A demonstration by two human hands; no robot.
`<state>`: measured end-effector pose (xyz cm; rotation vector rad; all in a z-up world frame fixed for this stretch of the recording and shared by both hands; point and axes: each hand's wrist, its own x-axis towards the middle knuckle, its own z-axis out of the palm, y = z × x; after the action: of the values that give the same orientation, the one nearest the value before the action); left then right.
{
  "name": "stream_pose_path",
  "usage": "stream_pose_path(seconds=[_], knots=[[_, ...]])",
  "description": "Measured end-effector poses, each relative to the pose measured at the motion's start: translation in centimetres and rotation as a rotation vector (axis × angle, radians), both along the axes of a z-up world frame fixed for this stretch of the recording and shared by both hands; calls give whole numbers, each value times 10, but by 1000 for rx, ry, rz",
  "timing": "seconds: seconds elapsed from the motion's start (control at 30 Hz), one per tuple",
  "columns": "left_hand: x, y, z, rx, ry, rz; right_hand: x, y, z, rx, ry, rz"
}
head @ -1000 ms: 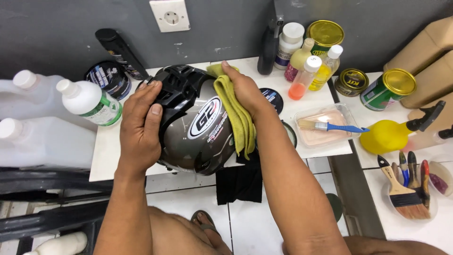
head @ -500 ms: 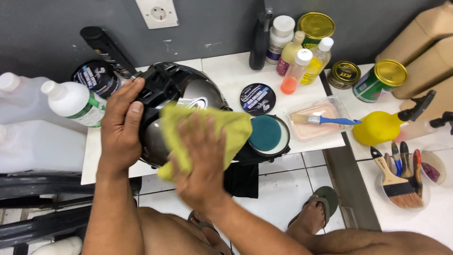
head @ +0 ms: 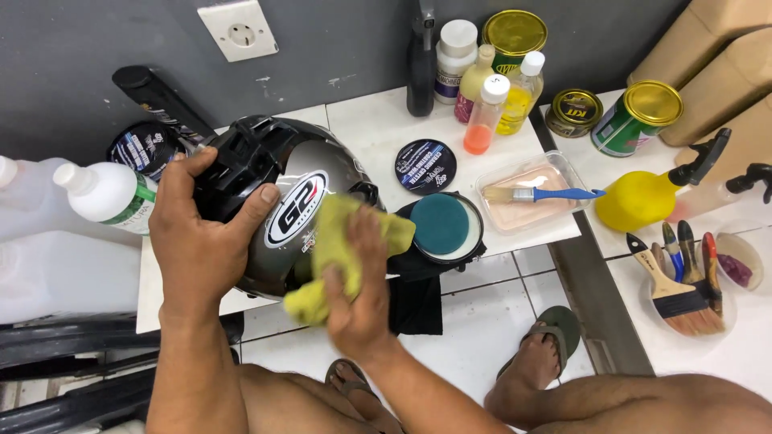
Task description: The person applies a polishing compound to a motorcycle helmet using a blue applicator pad, rubbing it in circular motions across the surface. They then wipe the helmet with a yellow microfiber cloth to remove the residue and buff the finish.
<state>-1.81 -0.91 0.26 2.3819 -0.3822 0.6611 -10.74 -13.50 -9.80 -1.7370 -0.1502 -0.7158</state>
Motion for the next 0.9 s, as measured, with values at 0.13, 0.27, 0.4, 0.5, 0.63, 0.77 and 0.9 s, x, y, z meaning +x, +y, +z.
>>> stream_pose_path(seconds=[0.13,0.27,0.4,0.5,0.63,0.77,0.9], knots=[[-1,1,-3,-17,-7,10,13,-8,23,383,310,-86],[-4,0,-1,-47,14,24,26,-11,24,707,428,-93],[-2,3,-5,-39,-14,6,2,9,25,336,346,-156],[0,5,-6,-41,-12,7,-27,28,-12,79,91,-102],[1,6,-5,-19,1,-7,-44,44,-64,-323,-27,228],[1,10,-6,-17,-16,-22,-21,26,-68,-281,-45,128],[2,11,-8,-21,-19,-14,31,-12,-2,-160,-58,-100]])
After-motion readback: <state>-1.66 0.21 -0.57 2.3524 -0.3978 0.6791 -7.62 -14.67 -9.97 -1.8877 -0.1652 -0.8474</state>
